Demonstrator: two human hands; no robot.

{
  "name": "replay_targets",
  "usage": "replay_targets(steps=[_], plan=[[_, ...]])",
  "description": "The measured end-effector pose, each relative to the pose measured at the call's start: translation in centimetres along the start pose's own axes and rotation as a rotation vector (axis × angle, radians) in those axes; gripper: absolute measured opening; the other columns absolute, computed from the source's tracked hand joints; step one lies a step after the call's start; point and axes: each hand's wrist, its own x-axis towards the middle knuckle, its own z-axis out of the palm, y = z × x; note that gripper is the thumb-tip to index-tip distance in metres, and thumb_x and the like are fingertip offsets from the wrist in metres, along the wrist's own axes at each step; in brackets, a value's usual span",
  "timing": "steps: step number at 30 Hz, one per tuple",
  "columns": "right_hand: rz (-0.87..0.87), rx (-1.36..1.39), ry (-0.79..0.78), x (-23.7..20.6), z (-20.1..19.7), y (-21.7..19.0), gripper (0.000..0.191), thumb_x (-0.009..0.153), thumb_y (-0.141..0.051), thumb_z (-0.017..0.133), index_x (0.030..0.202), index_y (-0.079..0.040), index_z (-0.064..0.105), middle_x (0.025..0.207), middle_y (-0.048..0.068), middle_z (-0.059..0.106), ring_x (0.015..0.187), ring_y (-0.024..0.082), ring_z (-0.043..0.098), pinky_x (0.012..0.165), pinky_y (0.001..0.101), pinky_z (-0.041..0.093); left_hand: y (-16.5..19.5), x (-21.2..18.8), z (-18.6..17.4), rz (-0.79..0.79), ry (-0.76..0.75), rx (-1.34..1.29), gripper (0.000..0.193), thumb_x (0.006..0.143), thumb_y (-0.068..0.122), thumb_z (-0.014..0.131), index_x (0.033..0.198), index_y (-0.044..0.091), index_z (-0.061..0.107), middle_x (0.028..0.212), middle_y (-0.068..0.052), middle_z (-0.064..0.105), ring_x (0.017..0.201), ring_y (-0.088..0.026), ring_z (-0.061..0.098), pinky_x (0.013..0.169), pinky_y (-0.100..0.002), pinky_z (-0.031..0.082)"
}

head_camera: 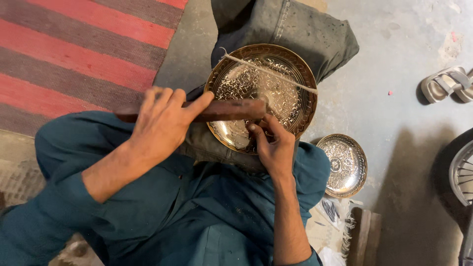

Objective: The person sits cross-legged on the floor with a decorative brass plate resting on a cushion, and engraves ornamental patterns into it. They hold a chisel against the plate with one hand and strike it with a wooden mallet in the other, repositioning the chisel repeatedly across the plate surface.

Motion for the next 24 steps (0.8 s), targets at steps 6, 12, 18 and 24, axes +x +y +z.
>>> replay_targets(steps=[6,12,18,24], plan=[[0.032,-0.001,-0.009,0.11,-0.12,-0.06,0.033,0.093,-0.001,0.072,0.126,0.000,0.068,0.100,0.010,0.080,0.090,0.012,0.075,0.078,0.0259,0.059,-0.11,0.15,0.19,0.020,0.030,-0.003,0.072,0.082,0.003,0.069,0.149,0.019,0.049,0.093,-0.009,0.055,0.093,-0.031,0.059,0.090,-0.049,0.047],[0.013,-0.076,0.015,0.00,-0.24,-0.26,0.033,0.093,-0.004,0.073,0.125,-0.001,0.068,0.097,0.010,0.080,0.085,0.012,0.075,0.075,0.0268,0.059,-0.22,0.22,0.14,0.028,0.027,-0.015,0.073,0.082,0.002,0.069,0.150,0.019,0.049,0.094,-0.010,0.054,0.093,-0.031,0.058,0.090,-0.049,0.047],[-0.014,-0.087,0.007,0.11,-0.31,-0.38,0.029,0.094,-0.004,0.074,0.122,0.000,0.068,0.097,0.010,0.080,0.085,0.012,0.075,0.075,0.0266,0.059,0.12,0.02,-0.09,0.020,0.059,0.013,0.074,0.080,0.001,0.070,0.149,0.020,0.049,0.093,-0.010,0.053,0.092,-0.031,0.057,0.093,-0.049,0.047],[0.002,-0.035,-0.017,0.03,-0.29,-0.59,0.029,0.095,-0.001,0.071,0.124,0.000,0.069,0.095,0.009,0.080,0.085,0.011,0.074,0.075,0.0256,0.058,-0.11,0.17,-0.07,0.027,0.057,-0.005,0.074,0.081,0.001,0.068,0.150,0.020,0.048,0.093,-0.010,0.052,0.092,-0.031,0.057,0.092,-0.048,0.047]])
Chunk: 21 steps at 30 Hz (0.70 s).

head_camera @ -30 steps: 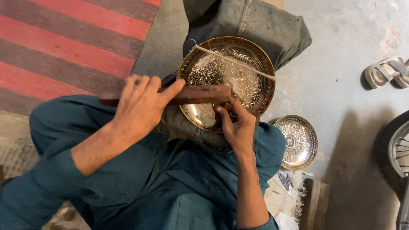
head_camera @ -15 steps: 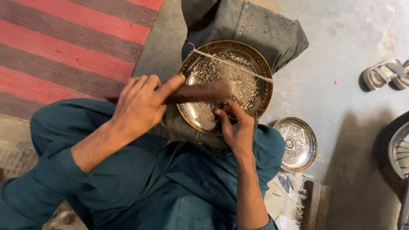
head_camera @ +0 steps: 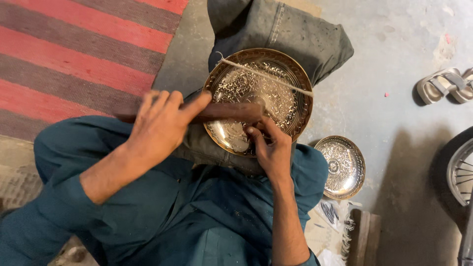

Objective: The person sits cross-legged on the floor with a decorative brass plate resting on a cushion, and engraves ornamental patterns into it. They hold a chisel against the plate with one hand and strike it with a wooden mallet in the other, repositioning the chisel repeatedly across the plate surface.

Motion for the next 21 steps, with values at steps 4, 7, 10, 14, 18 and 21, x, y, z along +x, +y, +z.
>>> replay_targets(steps=[4,7,10,14,18,21], plan=[[0.009,0.069,0.000,0.00,0.08,0.09,0.026,0.097,0.000,0.069,0.123,0.001,0.068,0.097,0.008,0.080,0.088,0.009,0.072,0.079,0.0249,0.058,-0.11,0.05,0.08,-0.095,-0.032,-0.335,0.075,0.079,0.003,0.067,0.150,0.014,0.047,0.098,-0.012,0.053,0.094,-0.035,0.056,0.085,-0.048,0.045],[0.002,0.071,0.004,0.13,0.09,0.11,0.028,0.096,0.001,0.069,0.124,0.001,0.068,0.097,0.008,0.079,0.087,0.009,0.071,0.078,0.0246,0.058,-0.16,0.14,0.12,0.049,0.009,0.198,0.073,0.082,0.000,0.069,0.148,0.023,0.051,0.091,-0.009,0.052,0.091,-0.030,0.057,0.093,-0.047,0.048],[0.013,0.096,0.008,0.05,0.17,-0.11,0.029,0.097,0.001,0.068,0.125,0.001,0.068,0.097,0.007,0.079,0.087,0.008,0.071,0.078,0.0241,0.058,-0.30,0.19,0.02,-0.107,-0.038,-0.324,0.075,0.079,0.004,0.069,0.150,0.013,0.050,0.098,-0.013,0.053,0.092,-0.034,0.056,0.085,-0.046,0.046],[-0.025,0.065,0.016,0.13,0.13,-0.40,0.031,0.096,0.001,0.067,0.126,0.001,0.067,0.097,0.007,0.078,0.088,0.008,0.072,0.079,0.0237,0.057,-0.19,0.25,-0.04,-0.031,-0.084,0.087,0.077,0.080,0.003,0.072,0.150,0.023,0.047,0.093,-0.010,0.054,0.090,-0.031,0.059,0.082,-0.047,0.049],[0.002,0.046,0.073,0.13,0.49,-0.55,0.029,0.097,-0.001,0.070,0.126,0.000,0.068,0.092,0.007,0.077,0.084,0.008,0.069,0.077,0.0237,0.056,-0.09,0.43,-0.26,-0.181,-0.143,-0.274,0.079,0.078,0.005,0.071,0.151,0.022,0.045,0.094,-0.011,0.055,0.090,-0.034,0.059,0.078,-0.047,0.049],[-0.028,0.029,0.082,0.04,0.60,-0.57,0.029,0.097,-0.002,0.071,0.125,0.000,0.068,0.095,0.006,0.078,0.086,0.008,0.070,0.079,0.0235,0.056,0.16,0.69,-0.34,-0.236,-0.110,-0.425,0.080,0.080,0.005,0.069,0.153,0.020,0.042,0.097,-0.011,0.057,0.090,-0.035,0.060,0.077,-0.047,0.049]])
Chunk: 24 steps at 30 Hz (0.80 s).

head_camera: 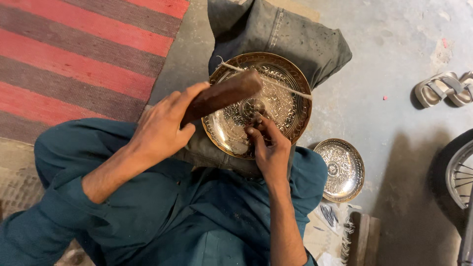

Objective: The person sits cross-legged on the floor with a decorative brass plate resting on a cushion, and engraves ornamental patterns into it. They hold a chisel against the plate with one hand and strike it with a wooden mallet in the other, repositioning the chisel repeatedly across the plate surface.

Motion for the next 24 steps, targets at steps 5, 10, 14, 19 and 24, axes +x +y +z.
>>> replay_targets(steps=[5,10,14,19,24], plan=[[-0.019,-0.032,-0.006,-0.2,-0.1,0.3,0.029,0.095,-0.001,0.072,0.124,0.002,0.069,0.096,0.007,0.079,0.088,0.009,0.072,0.079,0.0236,0.056,0.1,0.0,-0.5,0.246,0.063,0.559,0.077,0.085,-0.001,0.068,0.153,0.028,0.046,0.091,-0.009,0.057,0.087,-0.030,0.061,0.079,-0.046,0.048],[0.021,0.152,-0.063,0.1,-0.1,1.0,0.028,0.098,0.001,0.068,0.125,0.003,0.067,0.104,0.008,0.078,0.094,0.011,0.072,0.084,0.0244,0.058,0.7,-0.1,-0.4,0.197,0.210,-0.149,0.069,0.083,0.005,0.064,0.148,0.015,0.043,0.118,-0.017,0.060,0.105,-0.035,0.055,0.086,-0.042,0.045],[-0.021,0.246,-0.017,0.0,-0.3,1.4,0.020,0.101,0.001,0.064,0.120,0.002,0.067,0.103,0.009,0.077,0.093,0.012,0.071,0.084,0.0252,0.058,0.7,-0.8,-0.5,0.097,-0.005,0.611,0.069,0.085,0.005,0.068,0.150,0.022,0.052,0.100,-0.012,0.060,0.098,-0.034,0.062,0.083,-0.049,0.049],[0.174,0.519,0.331,-0.4,-2.7,2.1,0.016,0.105,-0.006,0.062,0.121,-0.002,0.061,0.101,0.013,0.075,0.084,0.018,0.066,0.071,0.0296,0.049,-1.9,-3.8,-0.5,-0.129,-0.092,-0.019,0.070,0.076,0.006,0.065,0.144,0.011,0.049,0.126,-0.022,0.066,0.116,-0.043,0.062,0.096,-0.048,0.051],[0.074,0.776,0.339,-2.0,-7.1,3.1,0.019,0.108,-0.007,0.061,0.127,-0.004,0.057,0.109,0.013,0.069,0.101,0.023,0.070,0.091,0.0381,0.061,-4.5,-12.5,0.8,-0.231,-0.503,-0.224,0.078,0.068,0.011,0.072,0.142,0.005,0.047,0.129,-0.021,0.068,0.119,-0.036,0.066,0.097,-0.041,0.053]])
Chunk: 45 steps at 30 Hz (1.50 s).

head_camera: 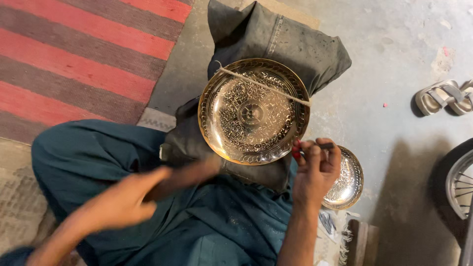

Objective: The person sits cross-legged on the floor with a decorative brass plate resting on a cushion, and engraves ornamental patterns into it. They hold a chisel against the plate with one hand and strike it with a wooden mallet in the other, repositioning the chisel repeatedly across the plate surface.

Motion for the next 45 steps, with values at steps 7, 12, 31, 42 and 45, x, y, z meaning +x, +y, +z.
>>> replay_targets(steps=[7,12,31,42,45], plan=[[0.175,-0.271,0.018,0.4,-2.6,-2.1,0.016,0.104,-0.004,0.061,0.119,0.000,0.061,0.112,0.016,0.071,0.095,0.022,0.071,0.081,0.0323,0.060,-3.8,-5.8,4.9,-0.245,-0.235,0.059,0.061,0.086,0.023,0.075,0.144,0.018,0.056,0.130,-0.012,0.070,0.124,-0.032,0.063,0.098,-0.042,0.050],[0.028,-0.507,-0.086,1.2,-1.6,-2.2,0.019,0.103,-0.001,0.062,0.121,0.003,0.062,0.124,0.016,0.070,0.106,0.014,0.068,0.087,0.0292,0.059,1.0,0.6,3.9,-0.058,0.431,0.029,0.035,0.087,0.019,0.066,0.121,0.009,0.065,0.104,-0.012,0.072,0.099,-0.033,0.070,0.084,-0.041,0.055],[0.253,-0.637,-0.089,-0.5,0.7,-3.3,0.020,0.100,-0.005,0.062,0.116,0.006,0.064,0.098,0.015,0.079,0.086,0.019,0.075,0.080,0.0311,0.062,7.1,14.7,-3.9,0.292,0.730,-0.001,0.023,0.098,0.009,0.064,0.118,-0.001,0.067,0.098,-0.018,0.065,0.088,-0.035,0.065,0.076,-0.042,0.050],[0.095,-0.460,-0.005,-1.9,0.2,-2.9,0.021,0.101,-0.002,0.064,0.121,0.006,0.060,0.103,0.015,0.075,0.094,0.018,0.073,0.087,0.0326,0.061,6.3,13.0,-4.2,0.205,0.687,-0.132,0.031,0.098,0.017,0.065,0.125,0.000,0.064,0.101,-0.017,0.064,0.085,-0.033,0.065,0.074,-0.042,0.051],[0.134,-0.437,0.055,-2.0,1.0,-2.7,0.028,0.096,0.000,0.065,0.124,0.005,0.061,0.102,0.014,0.075,0.094,0.018,0.074,0.086,0.0328,0.061,2.6,8.9,-2.8,0.141,0.645,0.002,0.019,0.100,0.016,0.061,0.112,0.002,0.066,0.102,-0.017,0.068,0.093,-0.036,0.068,0.080,-0.043,0.052]])
